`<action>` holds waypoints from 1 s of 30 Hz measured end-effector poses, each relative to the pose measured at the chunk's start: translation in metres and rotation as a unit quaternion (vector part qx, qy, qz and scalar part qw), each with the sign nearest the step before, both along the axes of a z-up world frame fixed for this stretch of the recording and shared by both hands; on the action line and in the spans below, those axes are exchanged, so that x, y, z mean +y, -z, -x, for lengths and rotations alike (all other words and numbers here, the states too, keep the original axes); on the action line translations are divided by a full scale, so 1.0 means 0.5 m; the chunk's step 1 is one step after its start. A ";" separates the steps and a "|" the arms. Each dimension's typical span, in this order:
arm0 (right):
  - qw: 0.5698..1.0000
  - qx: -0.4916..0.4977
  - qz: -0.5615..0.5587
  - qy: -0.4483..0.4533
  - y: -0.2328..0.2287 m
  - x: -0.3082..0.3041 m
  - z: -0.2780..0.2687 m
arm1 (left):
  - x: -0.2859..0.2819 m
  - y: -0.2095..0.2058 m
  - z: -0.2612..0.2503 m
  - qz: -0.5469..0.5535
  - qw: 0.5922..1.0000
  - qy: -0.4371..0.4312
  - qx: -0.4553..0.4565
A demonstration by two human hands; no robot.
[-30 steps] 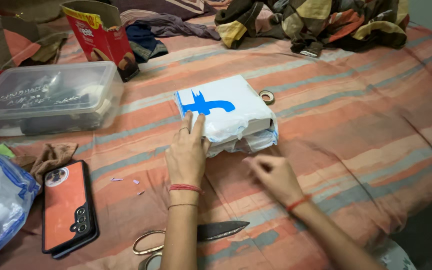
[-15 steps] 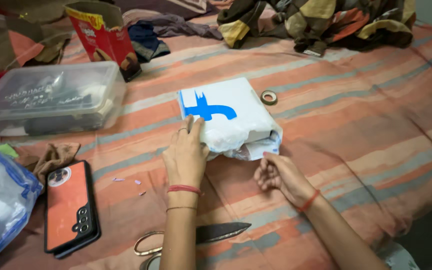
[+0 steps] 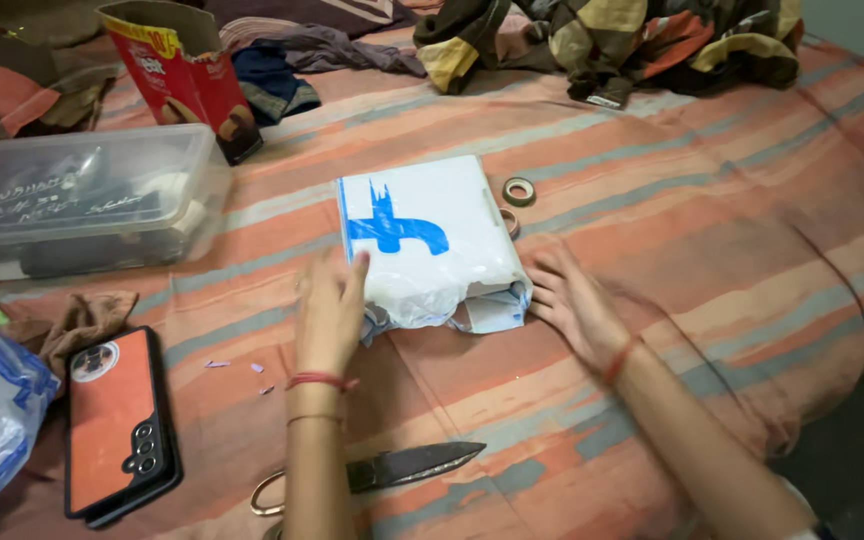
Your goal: The person places a white box into a plastic shipping bag, folds the bag around the box, and secures it with tape. They then place the wrapped package on a shelf and tidy the workspace by moving scissors and other items.
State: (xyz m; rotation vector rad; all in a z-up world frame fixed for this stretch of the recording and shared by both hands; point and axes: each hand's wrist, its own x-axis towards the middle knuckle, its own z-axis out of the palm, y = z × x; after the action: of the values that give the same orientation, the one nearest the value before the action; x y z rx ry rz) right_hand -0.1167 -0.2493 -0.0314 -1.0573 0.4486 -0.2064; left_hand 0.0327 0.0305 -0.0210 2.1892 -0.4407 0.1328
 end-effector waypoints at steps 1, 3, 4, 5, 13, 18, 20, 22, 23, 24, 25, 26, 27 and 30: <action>0.999 0.012 0.032 -0.028 -0.008 -0.001 -0.020 | -0.002 0.006 -0.001 -0.046 0.993 -0.091 0.066; 0.991 0.035 0.094 -0.087 -0.023 0.000 -0.055 | -0.002 0.014 -0.003 -0.079 0.991 -0.046 0.099; 0.989 0.057 0.106 -0.087 -0.031 0.000 -0.069 | -0.001 0.014 -0.007 -0.097 0.988 -0.024 0.114; 0.986 0.080 0.117 -0.087 -0.039 0.000 -0.082 | 0.000 0.014 -0.010 -0.081 0.988 -0.013 0.134; 0.979 0.081 0.132 -0.134 -0.066 0.015 -0.054 | 0.005 -0.019 0.018 0.017 0.997 0.045 0.054; 0.986 0.049 0.123 -0.099 -0.124 0.014 0.004 | -0.006 -0.136 0.083 0.020 0.994 0.072 0.082; 0.993 0.007 0.086 -0.083 -0.144 -0.002 0.043 | -0.012 -0.181 0.119 0.057 0.990 0.105 0.068; 0.995 -0.035 0.061 -0.066 -0.155 -0.025 0.096 | -0.019 -0.208 0.159 0.118 0.978 0.139 0.105; 0.995 -0.054 0.056 -0.057 -0.156 -0.040 0.129 | -0.032 -0.214 0.174 0.159 0.967 0.171 0.103; 0.995 -0.072 0.048 -0.051 -0.153 -0.054 0.164 | -0.039 -0.211 0.195 0.198 0.954 0.200 0.103; 0.996 -0.072 0.045 -0.023 -0.149 -0.076 0.210 | -0.048 -0.201 0.217 0.236 0.939 0.229 0.103; 0.997 -0.070 0.039 0.001 -0.140 -0.098 0.262 | -0.061 -0.182 0.247 0.267 0.928 0.222 0.133; 0.998 -0.055 -0.012 0.036 -0.125 -0.118 0.313 | -0.080 -0.157 0.283 0.297 0.916 0.215 0.162; 0.990 -0.029 -0.090 0.104 -0.061 -0.193 0.423 | -0.132 -0.078 0.372 0.174 0.959 0.204 -0.096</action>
State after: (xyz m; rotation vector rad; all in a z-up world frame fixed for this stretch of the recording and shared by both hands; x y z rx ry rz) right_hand -0.3284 -0.3457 -0.0008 -0.8260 0.5149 -0.3756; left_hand -0.1534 -0.0357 0.0181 1.7088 -0.8988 0.1818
